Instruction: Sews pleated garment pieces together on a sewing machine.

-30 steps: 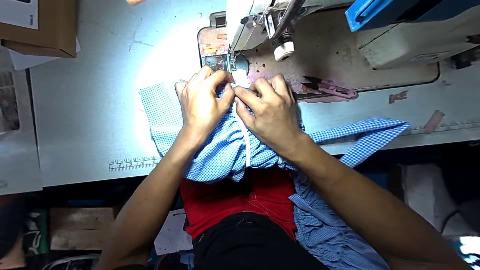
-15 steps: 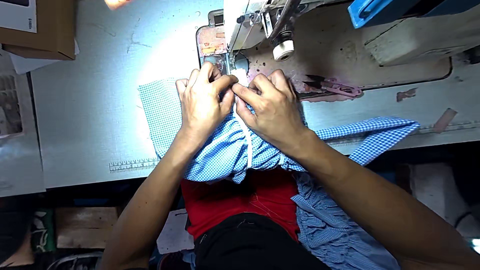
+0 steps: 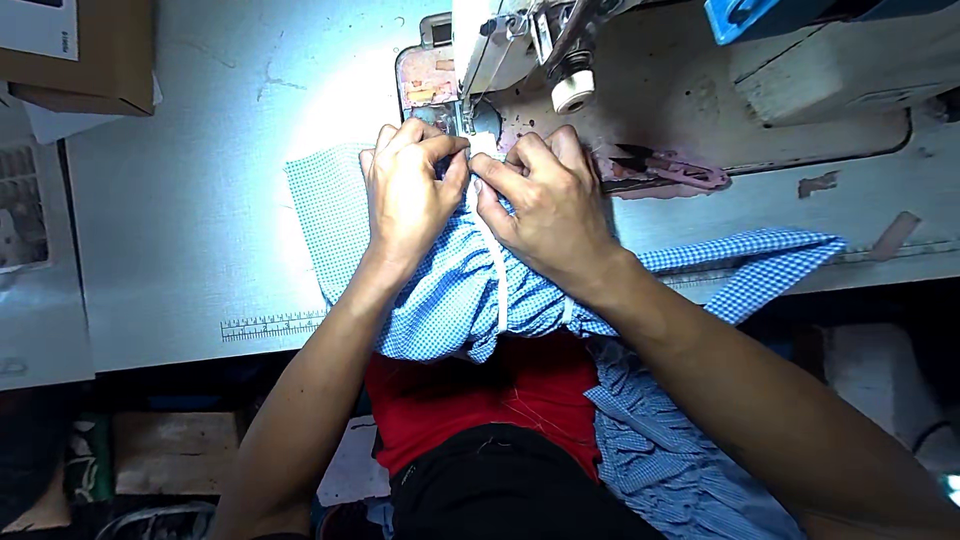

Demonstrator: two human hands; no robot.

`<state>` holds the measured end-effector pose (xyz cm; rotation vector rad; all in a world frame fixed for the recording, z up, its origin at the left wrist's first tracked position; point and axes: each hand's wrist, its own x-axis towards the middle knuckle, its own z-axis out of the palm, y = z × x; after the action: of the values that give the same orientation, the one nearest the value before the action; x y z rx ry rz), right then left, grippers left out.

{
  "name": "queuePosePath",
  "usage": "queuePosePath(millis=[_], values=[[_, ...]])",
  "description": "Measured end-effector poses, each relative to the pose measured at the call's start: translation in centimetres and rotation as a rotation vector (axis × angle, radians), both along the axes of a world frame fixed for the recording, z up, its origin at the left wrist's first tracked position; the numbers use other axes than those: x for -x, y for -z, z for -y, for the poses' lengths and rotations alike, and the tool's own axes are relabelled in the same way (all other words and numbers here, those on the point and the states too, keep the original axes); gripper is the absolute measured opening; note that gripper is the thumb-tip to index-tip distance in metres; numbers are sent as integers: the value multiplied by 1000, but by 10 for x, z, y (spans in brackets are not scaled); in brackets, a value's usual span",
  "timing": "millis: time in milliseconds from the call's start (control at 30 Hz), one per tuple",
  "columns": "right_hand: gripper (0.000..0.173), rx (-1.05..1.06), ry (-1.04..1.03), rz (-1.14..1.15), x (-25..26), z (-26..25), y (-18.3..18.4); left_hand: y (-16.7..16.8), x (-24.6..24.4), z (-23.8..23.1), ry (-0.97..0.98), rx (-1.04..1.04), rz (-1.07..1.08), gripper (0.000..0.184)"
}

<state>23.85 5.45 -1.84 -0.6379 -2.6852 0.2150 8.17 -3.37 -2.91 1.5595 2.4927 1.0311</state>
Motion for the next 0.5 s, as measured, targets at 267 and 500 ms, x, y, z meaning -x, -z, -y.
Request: queuePosePath(millis=[267, 500], values=[[34, -8, 19, 0, -1, 2, 4, -1, -1, -1, -21, 43, 13, 20], [35, -1, 20, 17, -1, 3, 4, -2, 5, 1, 10, 50, 4, 19]])
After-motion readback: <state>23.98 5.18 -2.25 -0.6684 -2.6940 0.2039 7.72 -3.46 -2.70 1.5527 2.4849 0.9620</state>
